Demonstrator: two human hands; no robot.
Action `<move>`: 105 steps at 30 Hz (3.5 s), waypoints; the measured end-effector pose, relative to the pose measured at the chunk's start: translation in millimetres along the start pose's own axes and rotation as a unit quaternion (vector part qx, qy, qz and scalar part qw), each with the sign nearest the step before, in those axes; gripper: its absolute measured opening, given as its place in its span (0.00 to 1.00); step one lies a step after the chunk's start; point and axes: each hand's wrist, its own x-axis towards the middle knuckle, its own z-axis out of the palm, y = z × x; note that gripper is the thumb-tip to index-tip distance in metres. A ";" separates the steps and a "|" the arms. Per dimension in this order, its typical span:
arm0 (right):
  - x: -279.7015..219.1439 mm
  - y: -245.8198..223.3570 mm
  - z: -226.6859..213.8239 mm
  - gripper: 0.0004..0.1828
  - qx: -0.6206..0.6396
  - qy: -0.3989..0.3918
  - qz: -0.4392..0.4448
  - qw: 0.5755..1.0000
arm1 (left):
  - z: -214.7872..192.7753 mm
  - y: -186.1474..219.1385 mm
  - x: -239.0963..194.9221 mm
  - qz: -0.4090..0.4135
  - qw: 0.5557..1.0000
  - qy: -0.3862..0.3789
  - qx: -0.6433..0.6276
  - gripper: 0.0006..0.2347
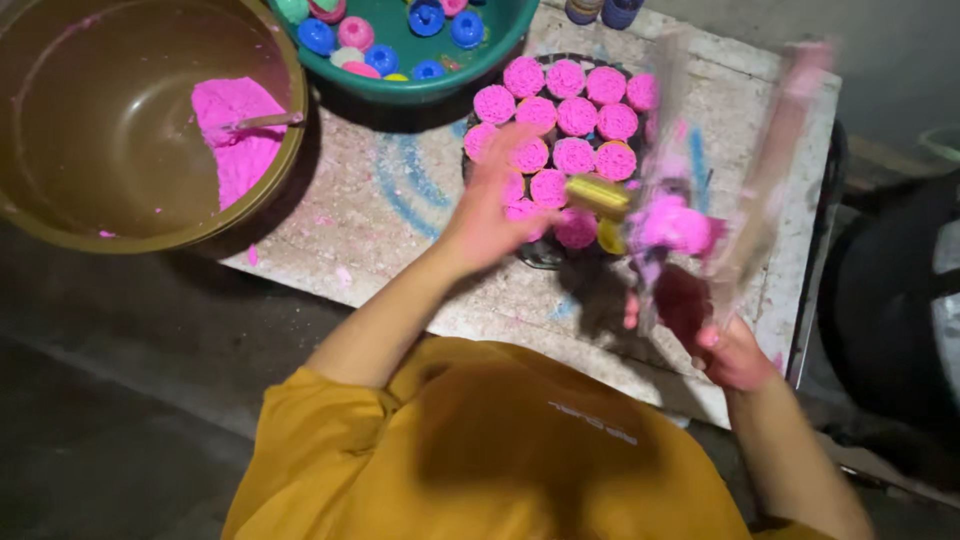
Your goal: The person scoops pink paste from a bowl and presses it into a wooden mold to form small decorative items. They repeatedly fill the mold, release the formed items into a basket, and arrange them alongside other colorful pieces.
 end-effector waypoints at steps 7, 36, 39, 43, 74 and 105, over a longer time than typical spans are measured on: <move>-23.4 -1.8 -15.1 0.55 -0.022 0.215 -0.097 0.971 | 71.6 -160.6 -92.3 -0.423 0.837 0.092 -0.336 0.37; 30.9 20.8 15.7 0.51 0.059 0.021 0.302 0.951 | -1.2 -37.1 79.1 -0.154 0.491 -0.222 -0.828 0.42; 39.8 10.3 16.5 0.44 0.116 0.030 0.359 0.926 | 8.7 -32.2 81.0 -0.094 0.455 -0.213 -0.860 0.36; 44.0 -11.7 -6.1 0.44 -0.070 0.099 0.438 0.891 | 37.4 -41.2 68.0 -0.104 0.448 -0.106 -0.881 0.19; 93.0 -7.4 26.5 0.38 -0.466 0.124 0.314 0.818 | 66.7 -96.7 76.4 -0.124 0.401 -0.050 -0.906 0.12; 85.7 3.4 5.1 0.37 -0.290 0.136 0.146 0.936 | 58.4 -107.2 92.6 -0.309 0.646 -0.127 -0.686 0.24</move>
